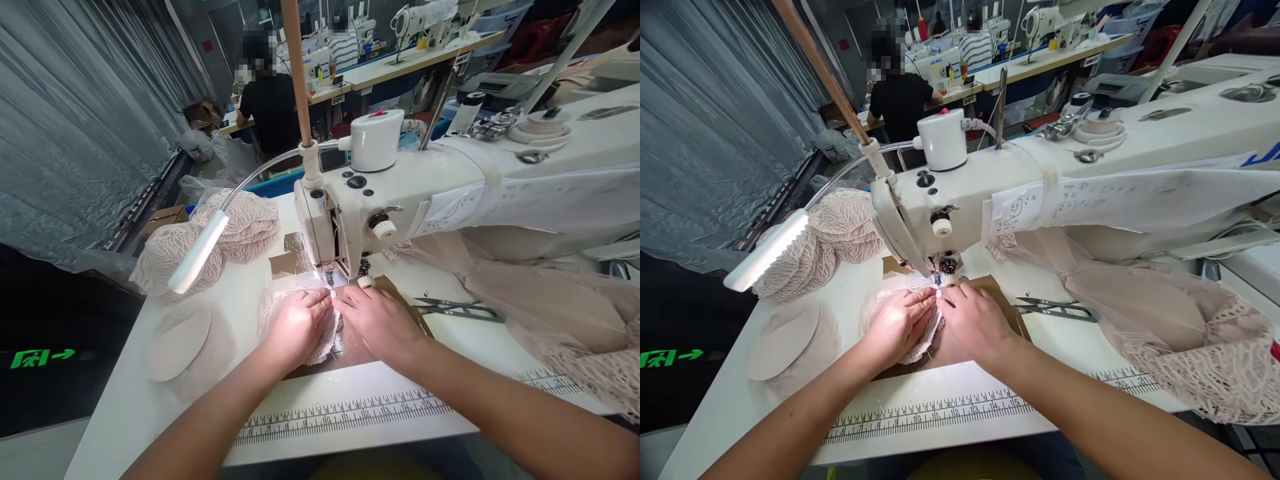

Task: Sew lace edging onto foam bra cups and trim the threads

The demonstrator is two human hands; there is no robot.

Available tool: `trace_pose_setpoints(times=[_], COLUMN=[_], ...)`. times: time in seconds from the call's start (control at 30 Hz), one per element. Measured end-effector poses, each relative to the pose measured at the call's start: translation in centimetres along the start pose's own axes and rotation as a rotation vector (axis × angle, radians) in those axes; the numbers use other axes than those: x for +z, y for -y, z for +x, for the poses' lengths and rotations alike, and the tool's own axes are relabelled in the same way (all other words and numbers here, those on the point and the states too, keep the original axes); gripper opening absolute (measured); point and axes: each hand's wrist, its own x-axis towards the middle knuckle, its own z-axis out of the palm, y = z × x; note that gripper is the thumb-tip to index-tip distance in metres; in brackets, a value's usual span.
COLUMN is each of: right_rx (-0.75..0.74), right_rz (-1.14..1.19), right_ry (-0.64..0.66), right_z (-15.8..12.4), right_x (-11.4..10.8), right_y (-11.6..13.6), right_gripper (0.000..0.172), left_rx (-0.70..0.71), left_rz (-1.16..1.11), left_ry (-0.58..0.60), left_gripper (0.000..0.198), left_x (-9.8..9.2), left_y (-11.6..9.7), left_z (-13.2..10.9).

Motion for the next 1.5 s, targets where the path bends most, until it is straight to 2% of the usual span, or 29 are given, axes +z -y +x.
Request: trace_pose_setpoints(times=[0.3, 0.63, 0.97, 1.13, 1.27, 1.33, 1.43, 1.5], right_rx=[0.071, 0.046, 0.044, 0.04, 0.056, 0.025, -0.114, -0.229], right_rz=[-0.036, -0.048, 0.046, 0.101, 0.237, 0.348, 0.486, 0.525], right_ry=[0.031, -0.032, -0.004, -0.073, -0.151, -0.186, -0.222, -0.209], right_z=[1.2, 0.6, 0.3, 0.2, 0.0, -0.2, -0.6, -0.8], right_x=[-0.3, 0.1, 0.1, 0.7, 0.9, 0.7, 0.3, 0.0], right_y=[0.0, 0.1, -0.2, -0.2, -0.5, -0.7, -0.9, -1.0], right_gripper=[0.039, 0.041, 0.046, 0.041, 0.039, 0.037, 0.031, 0.027], left_rx=[0.065, 0.037, -0.103, -0.223, -0.313, -0.247, -0.008, 0.079], left_rz=[0.101, 0.033, 0.163, 0.216, 0.125, 0.019, -0.171, -0.288], left_ry=[-0.039, -0.048, -0.071, -0.077, -0.028, 0.068, 0.235, 0.206], left_gripper=[0.032, 0.034, 0.032, 0.037, 0.043, 0.046, 0.048, 0.046], left_x=[-0.2, -0.3, 0.0, 0.0, -1.1, -1.9, -2.9, -3.5], left_y=[2.0, 1.9, 2.6, 2.8, 2.8, 2.2, 0.8, -0.2], left_z=[1.3, 1.5, 1.3, 1.1, 0.1, -1.1, -3.3, -4.5])
